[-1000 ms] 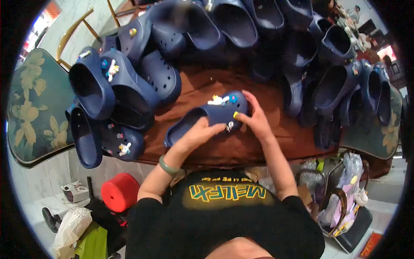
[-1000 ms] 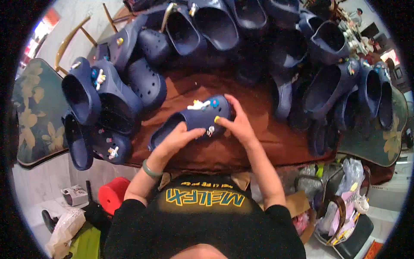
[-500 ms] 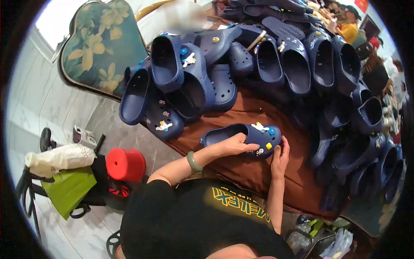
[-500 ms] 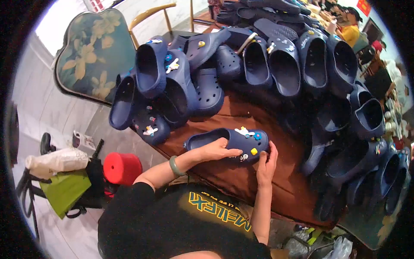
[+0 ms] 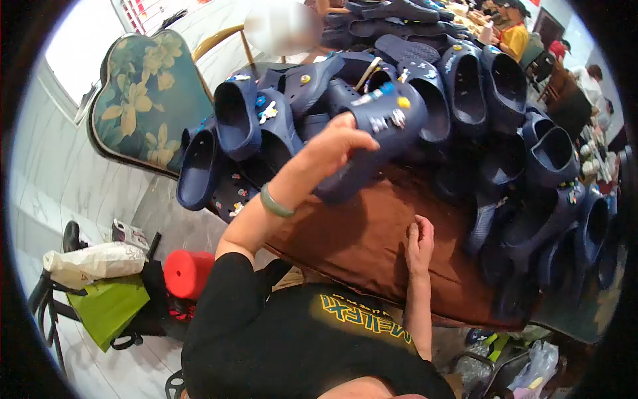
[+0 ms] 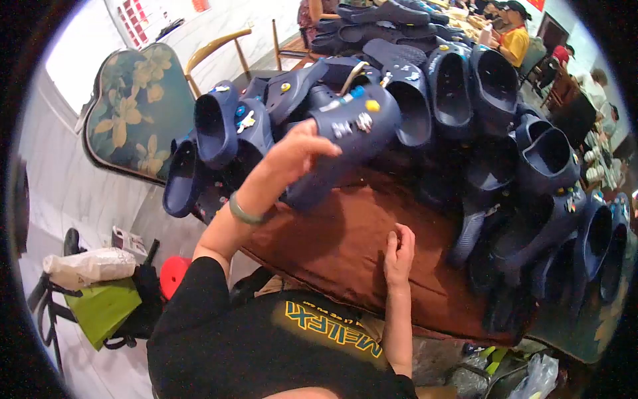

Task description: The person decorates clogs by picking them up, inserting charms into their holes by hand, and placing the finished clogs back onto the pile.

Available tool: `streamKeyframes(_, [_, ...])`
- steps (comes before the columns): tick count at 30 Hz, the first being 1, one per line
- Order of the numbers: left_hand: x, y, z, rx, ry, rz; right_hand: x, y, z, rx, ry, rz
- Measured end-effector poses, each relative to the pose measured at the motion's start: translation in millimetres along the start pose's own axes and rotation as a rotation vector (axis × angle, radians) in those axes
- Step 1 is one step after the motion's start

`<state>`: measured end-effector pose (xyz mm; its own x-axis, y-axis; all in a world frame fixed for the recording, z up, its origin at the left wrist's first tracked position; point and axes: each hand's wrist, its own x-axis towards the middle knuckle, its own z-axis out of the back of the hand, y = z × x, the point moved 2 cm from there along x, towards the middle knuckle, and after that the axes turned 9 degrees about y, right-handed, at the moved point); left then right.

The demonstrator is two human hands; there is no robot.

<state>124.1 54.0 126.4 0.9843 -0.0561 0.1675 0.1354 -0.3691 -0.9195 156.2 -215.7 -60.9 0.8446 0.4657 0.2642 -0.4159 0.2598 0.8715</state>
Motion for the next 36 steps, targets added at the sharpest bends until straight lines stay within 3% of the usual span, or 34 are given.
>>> streamKeyframes(2, [19, -12, 11, -0.018, -0.139, -0.078, 1, 4, 0, 0.005, 0.023, -0.006])
streamKeyframes(8, [92, 3, 90, -0.111, -0.222, -0.474, 0, 8, -2, -0.015, 0.040, 0.038])
streamKeyframes(11, [116, 29, 125, -0.144, -0.279, -0.566, 0, 6, -2, -0.034, 0.048, 0.059])
streamKeyframes(14, [123, 59, 159, -0.049, -0.327, -0.424, 1, 5, -3, -0.054, 0.039, 0.072])
streamKeyframes(21, [101, 67, 135, 0.090, -0.433, -0.385, 1, 14, -2, -0.186, 0.055, 0.173])
streamKeyframes(22, [93, 63, 131, 0.086, -0.428, -0.256, 1, 14, -2, -0.183, 0.059, 0.167])
streamKeyframes(29, [65, 60, 115, 0.092, -0.417, -0.189, 2, 18, -3, -0.202, 0.081, 0.144])
streamKeyframes(31, [60, 62, 102, 0.087, -0.467, -0.261, 3, 17, -3, -0.210, 0.092, 0.151])
streamKeyframes(33, [49, 67, 97, 0.081, -0.566, -0.150, 3, 16, -4, -0.240, 0.098, 0.135])
streamKeyframes(35, [31, 65, 69, 0.132, -0.554, -0.263, 4, 16, -5, -0.261, 0.099, 0.126])
streamKeyframes(36, [18, 69, 54, 0.183, -0.658, -0.262, 3, 15, -5, -0.267, 0.095, 0.122])
